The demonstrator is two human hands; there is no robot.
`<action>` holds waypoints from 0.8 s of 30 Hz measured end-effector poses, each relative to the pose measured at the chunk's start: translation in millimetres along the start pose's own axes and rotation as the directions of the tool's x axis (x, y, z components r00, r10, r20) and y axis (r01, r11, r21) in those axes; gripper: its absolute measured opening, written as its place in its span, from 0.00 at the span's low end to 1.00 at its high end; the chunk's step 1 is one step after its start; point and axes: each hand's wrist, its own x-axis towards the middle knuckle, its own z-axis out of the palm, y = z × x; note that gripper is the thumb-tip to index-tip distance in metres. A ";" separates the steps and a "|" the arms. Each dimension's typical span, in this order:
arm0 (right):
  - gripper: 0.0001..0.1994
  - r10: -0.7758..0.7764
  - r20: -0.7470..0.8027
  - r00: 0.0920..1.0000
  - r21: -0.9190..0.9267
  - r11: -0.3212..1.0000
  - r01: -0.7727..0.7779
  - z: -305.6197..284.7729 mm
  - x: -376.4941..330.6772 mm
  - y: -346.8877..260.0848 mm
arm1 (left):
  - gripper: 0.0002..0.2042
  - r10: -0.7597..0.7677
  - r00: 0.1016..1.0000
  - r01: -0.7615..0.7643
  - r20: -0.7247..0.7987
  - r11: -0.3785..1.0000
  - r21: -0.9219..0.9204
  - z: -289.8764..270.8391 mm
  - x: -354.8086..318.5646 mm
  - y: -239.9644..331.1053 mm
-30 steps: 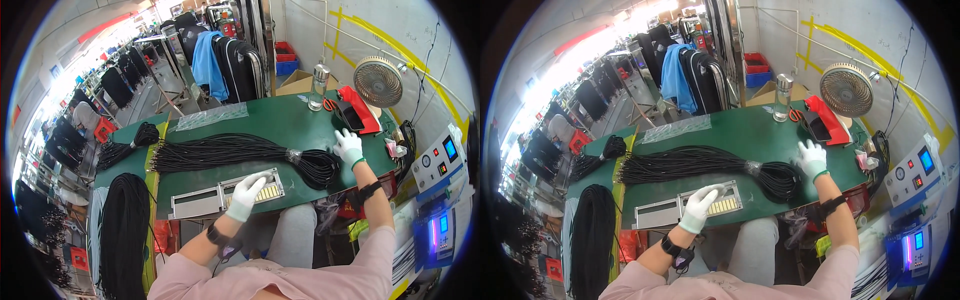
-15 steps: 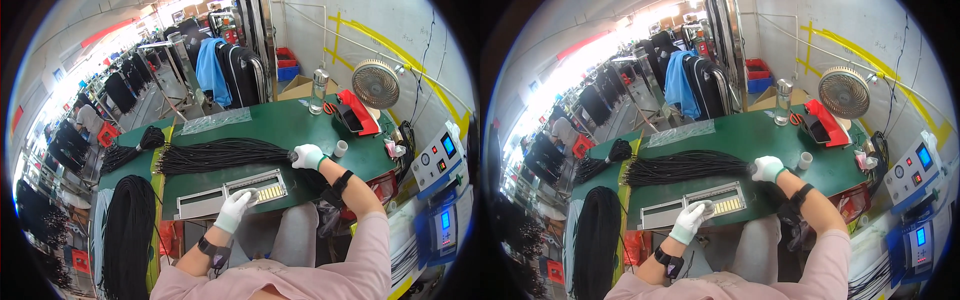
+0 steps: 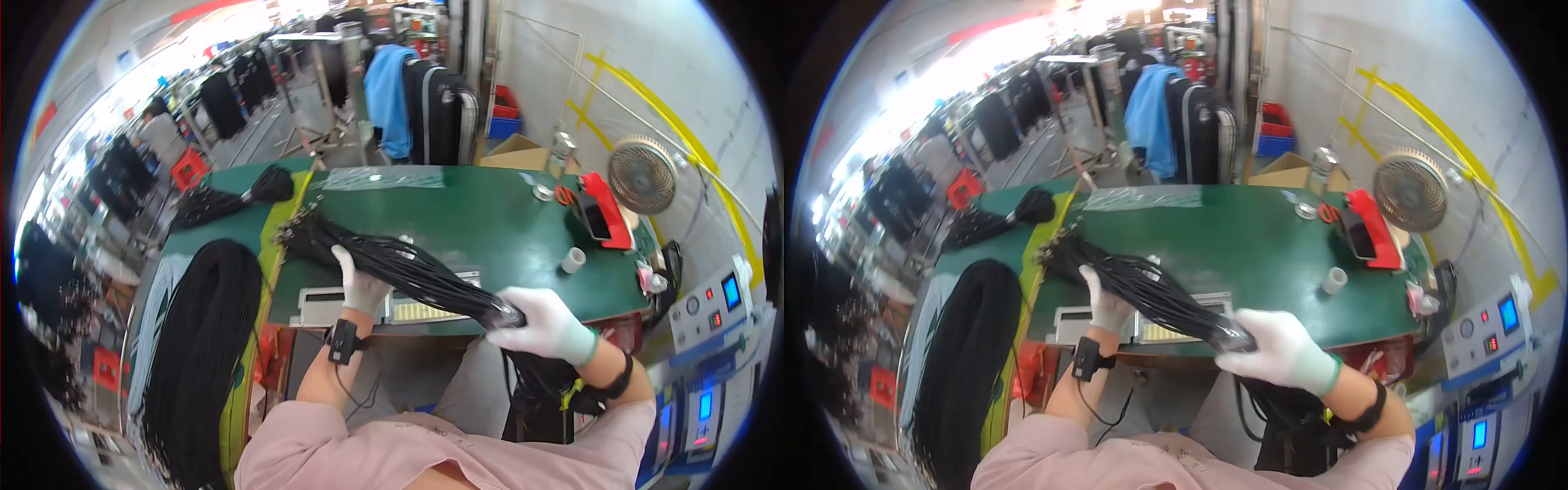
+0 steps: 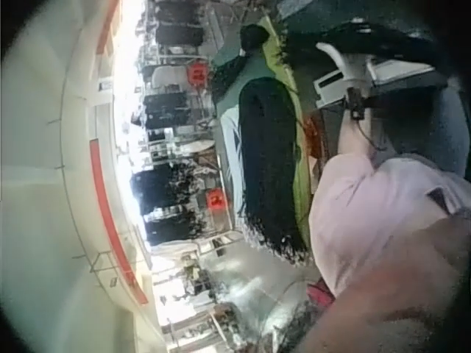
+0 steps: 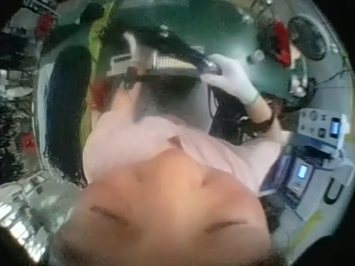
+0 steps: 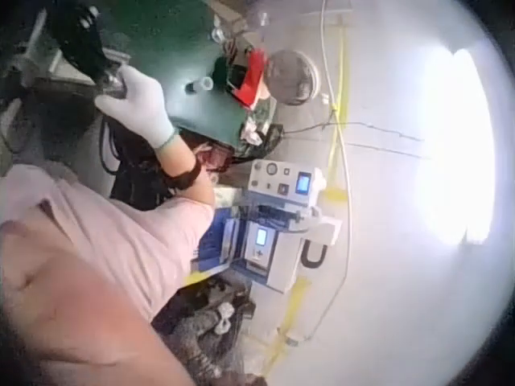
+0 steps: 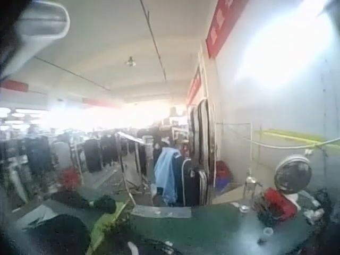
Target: The recorder organizes bundles of black wires, places them into a specialized jig, and processes them through an industrial machine.
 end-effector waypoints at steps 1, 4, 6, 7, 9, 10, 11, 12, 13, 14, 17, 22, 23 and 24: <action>0.18 0.071 0.038 0.997 0.013 0.997 -0.071 0.7 -7.1 -4.1 | 0.42 0.056 0.998 -0.055 -0.015 0.997 0.054 -10.8 1.6 6.7; 0.19 0.110 0.104 0.988 -0.018 0.994 -0.109 13.9 -19.8 -7.5 | 0.46 0.196 0.979 -0.184 -0.059 0.969 0.166 -39.0 3.5 28.8; 0.19 0.114 0.058 0.992 -0.117 0.987 -0.106 21.4 -26.6 -6.5 | 0.37 0.109 0.983 -0.110 -0.151 0.994 0.005 -48.5 10.7 41.0; 0.19 0.074 0.073 0.995 -0.109 0.992 -0.066 24.2 -28.3 -5.5 | 0.32 0.028 0.987 -0.047 -0.161 0.992 -0.115 -49.7 16.5 47.2; 0.19 0.060 0.035 0.998 -0.187 0.981 -0.052 29.3 -28.9 -3.8 | 0.27 0.045 0.995 -0.053 -0.084 0.994 -0.096 -45.1 32.9 62.1; 0.19 0.083 0.018 0.996 -0.238 0.968 -0.077 30.2 -27.2 -3.0 | 0.22 0.017 1.000 -0.015 0.018 0.994 -0.104 -39.5 41.4 70.0; 0.19 0.048 0.024 0.999 -0.230 0.972 -0.041 30.4 -24.4 -2.5 | 0.18 -0.012 0.993 0.025 0.117 0.994 -0.108 -33.0 47.6 77.7; 0.20 0.045 -0.014 0.999 -0.220 0.974 -0.047 30.9 -20.8 -2.5 | 0.18 -0.002 0.993 0.015 0.114 0.994 -0.112 -25.3 51.6 85.4; 0.20 0.042 -0.053 0.998 -0.209 0.977 -0.052 31.5 -16.4 -3.0 | 0.15 0.034 0.996 -0.030 0.077 0.999 -0.045 -16.0 54.4 93.9; 0.20 0.051 -0.097 0.994 -0.206 0.976 -0.070 33.0 -11.2 -3.6 | 0.13 0.076 0.996 -0.077 0.042 0.997 0.022 -5.3 56.0 103.2; 0.21 0.014 -0.094 0.996 -0.265 0.964 -0.039 39.3 1.0 -9.6 | 0.11 0.106 0.994 -0.107 0.020 0.994 0.034 28.3 48.1 138.1; 0.23 -0.055 -0.107 0.993 -0.393 0.919 0.009 42.8 14.2 -21.0 | 0.07 0.105 0.984 -0.115 0.145 0.991 0.066 77.6 18.3 183.8; 0.23 -0.069 -0.072 0.995 -0.392 0.919 0.036 43.7 16.8 -23.2 | 0.05 0.113 0.974 -0.138 0.197 0.983 0.119 83.4 9.1 189.8; 0.23 -0.059 -0.074 0.996 -0.400 0.916 0.025 44.8 19.6 -26.1 | 0.05 0.131 0.977 -0.151 0.169 0.982 0.115 88.4 1.1 195.9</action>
